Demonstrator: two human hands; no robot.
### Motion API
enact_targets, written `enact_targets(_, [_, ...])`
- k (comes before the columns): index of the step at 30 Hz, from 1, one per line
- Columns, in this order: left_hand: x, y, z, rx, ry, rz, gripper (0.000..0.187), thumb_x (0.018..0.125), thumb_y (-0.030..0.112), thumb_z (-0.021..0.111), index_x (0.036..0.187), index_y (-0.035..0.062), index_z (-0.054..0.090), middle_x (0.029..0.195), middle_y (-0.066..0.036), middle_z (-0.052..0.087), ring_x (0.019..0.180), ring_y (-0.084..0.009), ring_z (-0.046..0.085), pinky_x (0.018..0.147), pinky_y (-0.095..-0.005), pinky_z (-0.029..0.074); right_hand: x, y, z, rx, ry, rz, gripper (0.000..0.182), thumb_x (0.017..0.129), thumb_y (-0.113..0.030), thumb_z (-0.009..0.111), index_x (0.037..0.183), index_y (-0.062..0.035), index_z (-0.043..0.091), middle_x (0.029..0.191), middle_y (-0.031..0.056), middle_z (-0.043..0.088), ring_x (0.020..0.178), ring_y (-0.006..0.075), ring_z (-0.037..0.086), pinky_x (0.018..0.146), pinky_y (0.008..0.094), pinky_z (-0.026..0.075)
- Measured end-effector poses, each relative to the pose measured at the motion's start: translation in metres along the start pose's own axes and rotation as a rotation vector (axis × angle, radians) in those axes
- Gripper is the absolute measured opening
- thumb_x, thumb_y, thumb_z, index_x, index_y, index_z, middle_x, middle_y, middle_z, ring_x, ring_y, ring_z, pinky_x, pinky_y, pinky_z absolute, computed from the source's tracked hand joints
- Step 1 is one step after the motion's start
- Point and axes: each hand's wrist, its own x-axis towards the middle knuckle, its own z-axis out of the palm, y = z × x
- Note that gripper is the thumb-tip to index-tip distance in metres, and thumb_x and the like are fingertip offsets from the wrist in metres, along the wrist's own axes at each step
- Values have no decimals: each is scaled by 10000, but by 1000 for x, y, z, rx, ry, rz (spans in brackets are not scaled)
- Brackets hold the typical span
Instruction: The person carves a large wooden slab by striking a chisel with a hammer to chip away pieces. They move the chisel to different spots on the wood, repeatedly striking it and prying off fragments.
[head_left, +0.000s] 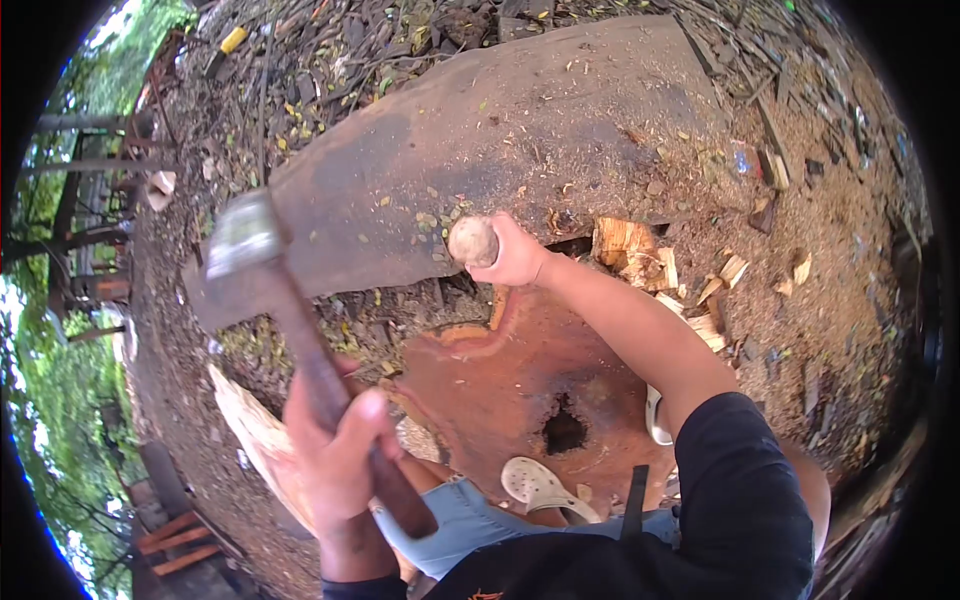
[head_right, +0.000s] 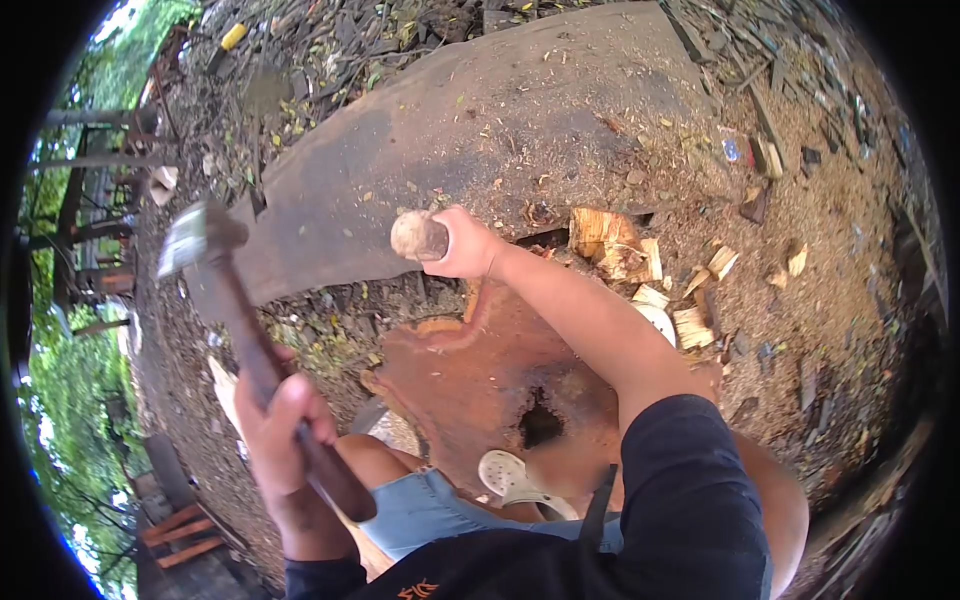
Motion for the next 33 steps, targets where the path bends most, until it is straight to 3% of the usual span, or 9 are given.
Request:
enact_targets(4, [13,-49,27,477,58,365,191,733,65,638,840,4,493,623,-25,498,563,-138,532,505,-297,411,5,17,9,-94,78,-226,306,584,-211,718,793,-8,627,719,168,626,674,333,605,658,366,489])
enact_targets(10, [15,-27,13,745,-133,40,201,661,96,607,791,-29,518,614,-83,504,570,-165,468,539,-311,403,11,21,12,-28,-115,-105,330,586,-207,712,836,-6,632,719,192,620,695,335,611,681,373,488])
enact_targets(14, [-32,92,-23,816,520,374,154,695,178,571,718,28,544,702,-45,505,640,-114,486,557,-258,400,10,9,7,-105,-124,-25,393,590,-234,707,903,-9,634,867,206,635,874,330,601,809,381,475])
enact_targets(18, [-38,178,-73,185,392,1200,177,798,190,546,773,14,551,763,-108,571,694,-145,536,633,-282,437,8,6,4,-99,-120,7,416,596,-257,706,932,-21,645,918,215,620,952,334,573,849,377,461])
enact_targets(21, [-18,45,-9,362,476,837,200,730,180,609,806,-2,572,715,-125,578,681,-179,559,610,-315,449,9,15,10,-129,-112,-7,520,594,-279,715,1028,-5,628,964,223,602,1009,330,552,897,360,444])
enact_targets(23, [5,-81,25,668,134,368,243,684,173,652,827,-13,586,683,-136,583,672,-202,574,596,-337,458,7,22,18,-149,-60,-16,541,593,-284,718,1043,0,622,977,226,599,1028,328,543,914,361,433])
enact_targets(26, [-6,-18,30,694,-45,-104,273,698,164,645,879,-31,579,721,-124,607,675,-188,567,616,-345,467,12,21,7,-159,-175,41,584,608,-302,715,1094,0,598,1045,219,580,1074,326,514,954,366,408])
enact_targets(29, [-27,54,-27,1210,500,243,167,727,177,601,795,25,599,752,-83,576,655,-189,560,596,-334,464,12,4,7,-156,-285,44,613,612,-295,712,1123,14,573,1068,216,568,1070,329,511,959,362,409])
enact_targets(33, [-47,170,-81,431,607,1148,153,749,184,579,792,39,600,775,-74,570,691,-161,549,626,-329,456,12,17,14,-166,-225,23,590,607,-283,708,1096,25,586,1031,227,583,1065,320,521,949,363,415])
